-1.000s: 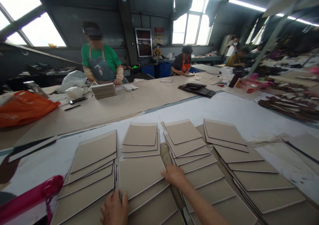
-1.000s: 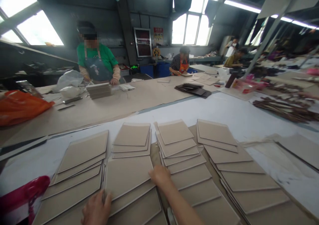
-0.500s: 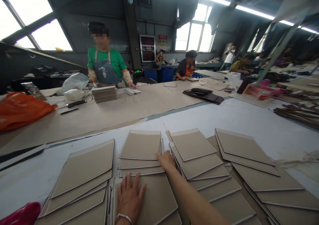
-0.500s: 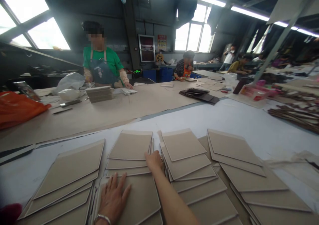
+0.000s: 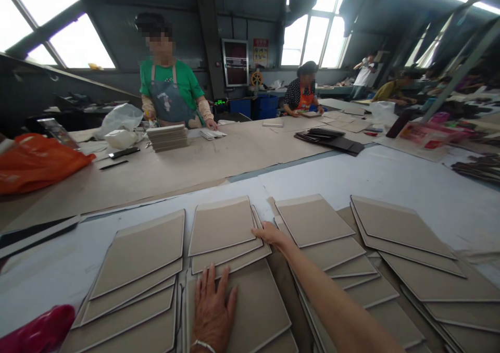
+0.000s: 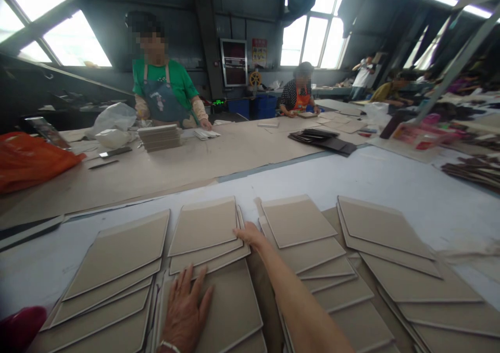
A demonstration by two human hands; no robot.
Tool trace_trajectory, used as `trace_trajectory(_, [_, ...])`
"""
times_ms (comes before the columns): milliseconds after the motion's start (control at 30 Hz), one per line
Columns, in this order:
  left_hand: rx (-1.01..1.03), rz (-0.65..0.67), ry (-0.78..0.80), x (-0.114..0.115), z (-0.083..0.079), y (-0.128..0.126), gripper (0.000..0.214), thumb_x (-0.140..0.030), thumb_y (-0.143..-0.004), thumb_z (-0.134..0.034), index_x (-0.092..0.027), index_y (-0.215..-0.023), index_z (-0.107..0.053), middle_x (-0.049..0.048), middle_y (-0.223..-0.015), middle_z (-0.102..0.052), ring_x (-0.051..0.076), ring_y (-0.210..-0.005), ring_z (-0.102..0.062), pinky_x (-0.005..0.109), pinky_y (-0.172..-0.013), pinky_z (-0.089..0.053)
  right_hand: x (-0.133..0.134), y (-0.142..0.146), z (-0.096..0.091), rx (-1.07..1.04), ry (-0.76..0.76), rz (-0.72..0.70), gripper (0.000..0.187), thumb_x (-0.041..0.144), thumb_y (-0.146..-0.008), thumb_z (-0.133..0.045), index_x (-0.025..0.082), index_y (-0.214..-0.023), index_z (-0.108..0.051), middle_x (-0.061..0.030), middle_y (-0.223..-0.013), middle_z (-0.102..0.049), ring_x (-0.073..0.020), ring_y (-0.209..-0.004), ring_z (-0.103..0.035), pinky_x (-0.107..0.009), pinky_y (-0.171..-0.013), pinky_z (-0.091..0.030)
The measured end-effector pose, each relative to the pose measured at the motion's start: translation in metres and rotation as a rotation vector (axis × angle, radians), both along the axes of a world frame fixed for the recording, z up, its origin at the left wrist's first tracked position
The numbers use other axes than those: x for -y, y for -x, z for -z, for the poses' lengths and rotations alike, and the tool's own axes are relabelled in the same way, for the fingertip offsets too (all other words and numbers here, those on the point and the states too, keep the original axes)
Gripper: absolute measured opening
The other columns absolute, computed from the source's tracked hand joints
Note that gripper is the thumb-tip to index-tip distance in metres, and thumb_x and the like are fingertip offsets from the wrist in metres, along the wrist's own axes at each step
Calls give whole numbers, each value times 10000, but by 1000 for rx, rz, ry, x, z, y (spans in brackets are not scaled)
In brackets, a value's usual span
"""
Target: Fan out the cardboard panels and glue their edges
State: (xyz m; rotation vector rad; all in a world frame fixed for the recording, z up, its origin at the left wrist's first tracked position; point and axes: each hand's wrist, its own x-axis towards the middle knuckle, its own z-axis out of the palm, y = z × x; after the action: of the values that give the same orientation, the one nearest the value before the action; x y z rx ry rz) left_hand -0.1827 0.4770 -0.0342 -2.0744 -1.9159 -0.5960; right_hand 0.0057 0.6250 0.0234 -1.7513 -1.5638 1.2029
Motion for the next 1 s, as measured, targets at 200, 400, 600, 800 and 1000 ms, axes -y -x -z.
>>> trace_trajectory(200, [-63,6,-122,0,-2,-2,369,-298,-834,-414,-195,-1156,-563,175,-1308,-402,338,-1245,-318,514,-940,-373,4,7,-11,293,-71,-14,405,307,-840,-471,25,-1123,-536,-247,-1102,-557,-323,-1062,-498,-429,-894,-354])
trace_trajectory(400, [-31,-45,-129,2,-15,-7,373,-334,-820,-436,-136,-1088,-605,185,-1182,-432,314,-1117,-419,475,-914,-398,11,-1,-16,526,-360,-407,493,274,-787,-587,191,-1255,-459,-101,-1217,-502,-207,-1110,-465,-313,-931,-358])
trace_trajectory(600, [8,-131,-48,3,-18,-8,431,-384,-802,-434,-108,-1087,-600,165,-1057,-460,300,-1035,-425,448,-873,-424,8,1,-13,639,-364,-453,392,271,-796,-588,217,-1179,-526,-80,-1126,-559,-215,-1059,-488,-309,-873,-399])
trace_trajectory(800, [-10,-159,-60,2,-13,-9,470,-383,-811,-385,-62,-1089,-588,200,-1122,-462,314,-1102,-401,453,-930,-385,10,6,-15,706,-401,-476,258,270,-808,-578,220,-1061,-578,-79,-1058,-578,-212,-1018,-500,-309,-824,-418])
trace_trajectory(1000, [-38,-256,-9,1,-11,-13,520,-378,-814,-342,-26,-1146,-531,217,-1209,-477,335,-1166,-379,519,-1011,-254,11,7,-18,753,-494,-510,332,384,-790,-598,220,-1076,-561,-77,-1126,-555,-219,-1059,-473,-319,-846,-408])
